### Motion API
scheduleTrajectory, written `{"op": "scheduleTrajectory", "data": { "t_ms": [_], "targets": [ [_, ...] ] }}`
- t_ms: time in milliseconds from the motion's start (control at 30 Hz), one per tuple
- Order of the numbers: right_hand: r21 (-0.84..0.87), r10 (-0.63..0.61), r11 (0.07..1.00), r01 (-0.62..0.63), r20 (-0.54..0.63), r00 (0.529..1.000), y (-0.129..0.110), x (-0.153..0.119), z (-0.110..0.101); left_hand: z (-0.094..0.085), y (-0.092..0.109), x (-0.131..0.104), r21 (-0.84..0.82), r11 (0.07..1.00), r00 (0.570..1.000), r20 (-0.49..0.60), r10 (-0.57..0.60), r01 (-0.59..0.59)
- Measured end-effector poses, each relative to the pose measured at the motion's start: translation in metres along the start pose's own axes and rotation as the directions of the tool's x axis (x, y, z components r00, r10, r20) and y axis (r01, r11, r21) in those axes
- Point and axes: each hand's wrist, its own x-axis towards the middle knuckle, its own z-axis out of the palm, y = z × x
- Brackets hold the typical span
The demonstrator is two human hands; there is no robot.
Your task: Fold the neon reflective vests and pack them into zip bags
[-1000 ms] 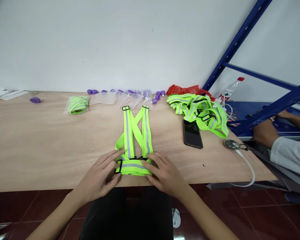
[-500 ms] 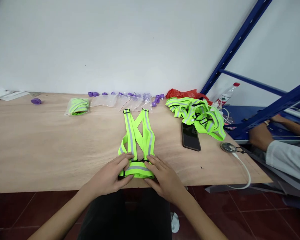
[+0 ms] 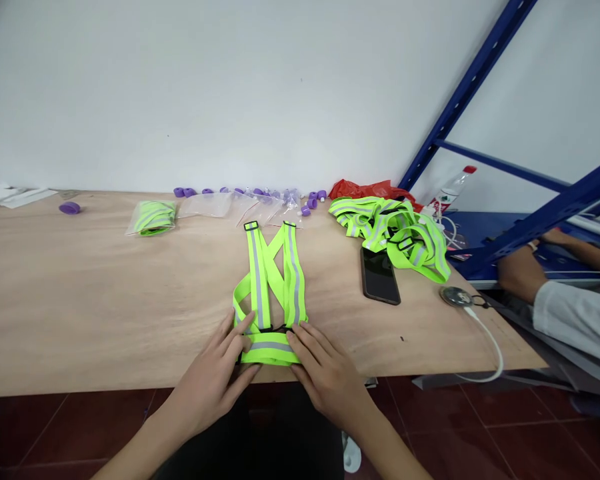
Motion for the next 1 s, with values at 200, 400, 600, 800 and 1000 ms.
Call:
{"op": "scheduleTrajectory", "data": {
  "t_ms": [200,400,600,800,1000],
  "targets": [
    [0.018,-0.001,1.000,0.000,0.025,1.000,-0.005,-0.009,0.001,0.003,0.009,-0.004,-0.037,0.999,0.996,-0.077,-0.034,0.031],
    [0.000,0.066,0.998,-0.066,-0.002,0.998,-0.011,-0.011,0.007,0.006,0.013,0.002,-0.170,0.967,0.979,-0.035,-0.200,0.192],
    [-0.010,0.068,0.998,-0.068,-0.002,0.998,-0.013,-0.008,0.007,0.005,0.013,0.005,-0.109,0.983,0.988,-0.025,-0.153,0.150],
    [-0.039,0.002,0.999,-0.005,-0.055,0.998,-0.015,-0.011,0.006,0.011,0.011,-0.013,0.001,0.999,0.998,-0.047,-0.045,0.045],
    [-0.029,-0.025,0.999,0.023,-0.066,0.997,-0.017,-0.011,0.003,0.011,0.001,-0.023,0.117,0.993,0.997,-0.067,0.037,-0.029]
  ]
}}
